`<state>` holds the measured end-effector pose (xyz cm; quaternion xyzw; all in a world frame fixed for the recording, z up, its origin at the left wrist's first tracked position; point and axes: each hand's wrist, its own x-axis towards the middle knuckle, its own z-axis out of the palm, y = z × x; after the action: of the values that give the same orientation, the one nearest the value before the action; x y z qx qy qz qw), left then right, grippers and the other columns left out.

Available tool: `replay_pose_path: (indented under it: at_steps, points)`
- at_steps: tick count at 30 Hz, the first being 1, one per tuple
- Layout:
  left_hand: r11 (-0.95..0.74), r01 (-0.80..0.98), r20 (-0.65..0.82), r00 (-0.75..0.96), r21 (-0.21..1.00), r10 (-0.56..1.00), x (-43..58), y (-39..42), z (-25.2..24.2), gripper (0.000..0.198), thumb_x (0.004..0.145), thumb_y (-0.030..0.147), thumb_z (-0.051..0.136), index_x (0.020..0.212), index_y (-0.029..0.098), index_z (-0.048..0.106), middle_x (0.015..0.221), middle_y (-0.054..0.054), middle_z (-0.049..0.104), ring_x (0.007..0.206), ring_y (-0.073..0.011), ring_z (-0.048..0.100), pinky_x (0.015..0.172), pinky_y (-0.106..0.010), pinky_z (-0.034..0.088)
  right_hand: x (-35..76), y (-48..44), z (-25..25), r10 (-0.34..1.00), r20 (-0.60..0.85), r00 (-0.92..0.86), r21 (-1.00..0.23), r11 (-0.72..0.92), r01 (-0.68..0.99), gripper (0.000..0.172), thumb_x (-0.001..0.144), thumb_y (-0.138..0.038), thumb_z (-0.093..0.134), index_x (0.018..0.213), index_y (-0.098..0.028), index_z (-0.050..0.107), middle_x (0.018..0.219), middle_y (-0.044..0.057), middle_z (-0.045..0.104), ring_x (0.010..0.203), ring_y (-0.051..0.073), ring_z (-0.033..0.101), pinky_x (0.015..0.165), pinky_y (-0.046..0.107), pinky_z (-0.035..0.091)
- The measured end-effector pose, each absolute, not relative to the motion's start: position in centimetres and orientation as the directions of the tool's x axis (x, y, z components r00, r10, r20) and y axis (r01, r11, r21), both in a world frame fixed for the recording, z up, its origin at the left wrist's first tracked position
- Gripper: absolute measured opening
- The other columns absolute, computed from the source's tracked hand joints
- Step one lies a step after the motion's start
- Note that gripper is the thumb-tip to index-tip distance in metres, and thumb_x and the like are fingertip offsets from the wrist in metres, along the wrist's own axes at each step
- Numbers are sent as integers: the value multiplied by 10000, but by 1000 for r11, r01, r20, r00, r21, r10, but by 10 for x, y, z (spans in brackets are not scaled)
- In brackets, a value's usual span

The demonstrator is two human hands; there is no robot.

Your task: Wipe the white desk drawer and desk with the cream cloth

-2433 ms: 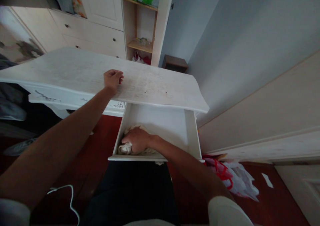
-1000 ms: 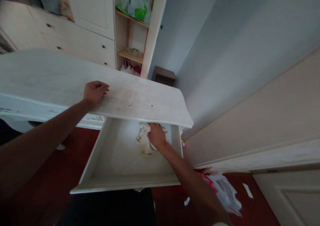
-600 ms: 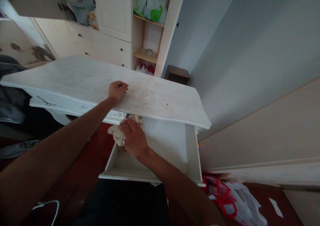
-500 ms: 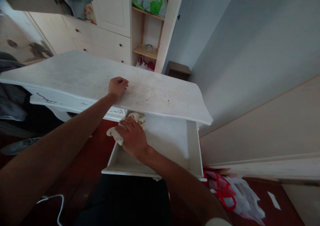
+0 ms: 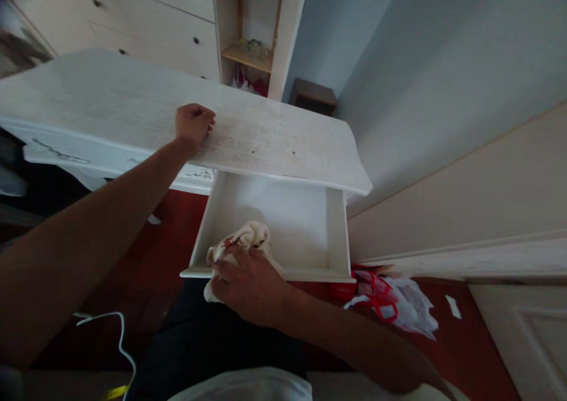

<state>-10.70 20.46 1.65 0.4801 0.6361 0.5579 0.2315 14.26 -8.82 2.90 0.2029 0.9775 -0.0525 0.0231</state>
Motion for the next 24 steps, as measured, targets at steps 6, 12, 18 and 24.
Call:
replay_pose_path:
  at_steps: [6,12,18,24]
  points:
    - [-20,376,206,-462,927,863,-103,196,28,135,828,200,583,882,98,653,798,-74,671,622,-101,519,602,-247,446,244,-107,19,613,-85,-785,-120,776,619,528,796,7,604,1266,-218,690,1466,92,622,1418,316,483,1111,506,492]
    - [13,490,227,-427,872,875,-102,196,28,166,832,194,587,891,88,701,819,-94,693,626,-128,555,637,-273,472,346,-123,-1,784,215,-583,-57,606,794,768,668,76,474,1345,-231,669,1461,82,629,1487,278,438,1166,513,469]
    - [19,533,237,-407,846,882,-104,190,29,202,846,185,606,945,61,730,800,-65,686,651,-117,556,678,-262,462,363,-79,-17,793,424,-437,-73,511,857,779,685,36,470,1376,-267,665,1464,67,626,1422,265,510,1188,525,454]
    - [1,502,239,-412,865,880,-108,187,29,109,822,205,639,851,128,712,697,2,647,670,-142,573,680,-255,451,336,12,-20,780,545,-306,-139,445,885,699,667,41,481,1247,-251,740,1403,68,670,1356,265,556,1172,521,460]
